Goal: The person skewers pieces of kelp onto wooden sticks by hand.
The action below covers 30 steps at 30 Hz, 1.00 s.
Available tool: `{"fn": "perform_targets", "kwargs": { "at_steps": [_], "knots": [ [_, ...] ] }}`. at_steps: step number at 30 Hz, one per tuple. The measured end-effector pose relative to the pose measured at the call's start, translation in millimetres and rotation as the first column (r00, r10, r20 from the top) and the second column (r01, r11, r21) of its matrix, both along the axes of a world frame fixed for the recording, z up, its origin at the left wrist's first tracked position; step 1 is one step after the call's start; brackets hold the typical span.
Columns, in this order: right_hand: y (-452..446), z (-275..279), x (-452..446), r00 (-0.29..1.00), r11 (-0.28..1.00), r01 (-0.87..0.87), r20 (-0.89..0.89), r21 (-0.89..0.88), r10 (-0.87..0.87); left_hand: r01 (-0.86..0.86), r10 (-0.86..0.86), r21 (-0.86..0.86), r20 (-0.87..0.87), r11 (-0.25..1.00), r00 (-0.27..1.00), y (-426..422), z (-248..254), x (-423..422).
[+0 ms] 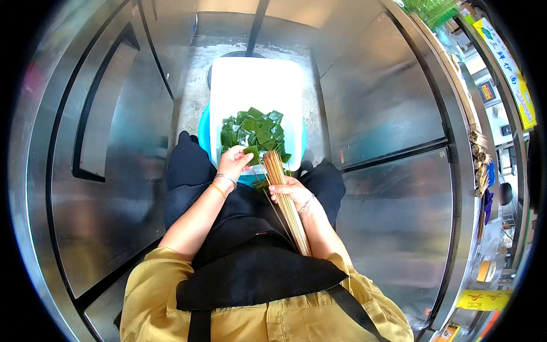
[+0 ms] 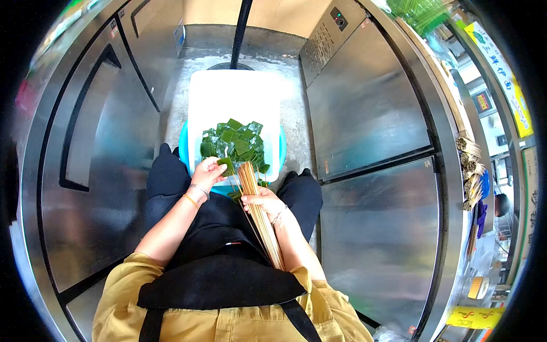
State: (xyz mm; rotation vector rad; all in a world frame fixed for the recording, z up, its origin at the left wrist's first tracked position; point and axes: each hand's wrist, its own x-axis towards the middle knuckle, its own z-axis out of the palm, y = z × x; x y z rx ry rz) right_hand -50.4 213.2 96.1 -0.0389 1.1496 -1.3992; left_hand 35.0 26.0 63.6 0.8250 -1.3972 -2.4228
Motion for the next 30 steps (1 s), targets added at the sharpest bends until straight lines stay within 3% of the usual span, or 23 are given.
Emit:
{"fn": "perform_targets", "kwargs": {
  "at_steps": [3,12,15,18,19,21,26,30],
  "knots": [
    [-1,-2,0,1.0,1.0,-0.019,-0.002,-0.021,0.019,0.006,-0.005,-0.068,0.019,0.998,1.0,1,1,-4],
    [0,-4,0,0.999,1.0,0.003,0.033,-0.012,-0.003,-0.158,0.161,0.061,-0.046,0.986,0.986,19,10,-4],
    [0,-2,0,1.0,1.0,0.009,0.028,-0.002,-0.009,-0.163,0.158,-0.045,-0.108,0.986,0.982,22,10,-3],
    [0,-4,0,1.0,1.0,0.02,0.014,-0.001,-0.02,-0.15,0.092,-0.385,-0.165,0.911,0.982,27,14,2],
    [0,-4,0,1.0,1.0,0.023,0.007,-0.004,-0.023,-0.147,0.089,-0.386,-0.165,0.911,0.982,29,16,4],
    [0,-5,0,1.0,1.0,0.026,0.012,-0.007,-0.026,-0.148,0.043,-0.559,-0.196,0.816,0.98,34,18,6],
    [-1,-1,1,1.0,0.999,0.024,0.017,-0.036,-0.023,-0.238,0.207,-0.484,-0.118,0.842,0.971,37,23,3],
    [-2,-3,1,1.0,1.0,-0.003,0.008,-0.027,0.003,-0.234,0.235,-0.421,-0.051,0.876,0.971,23,4,-4]
  ]
}}
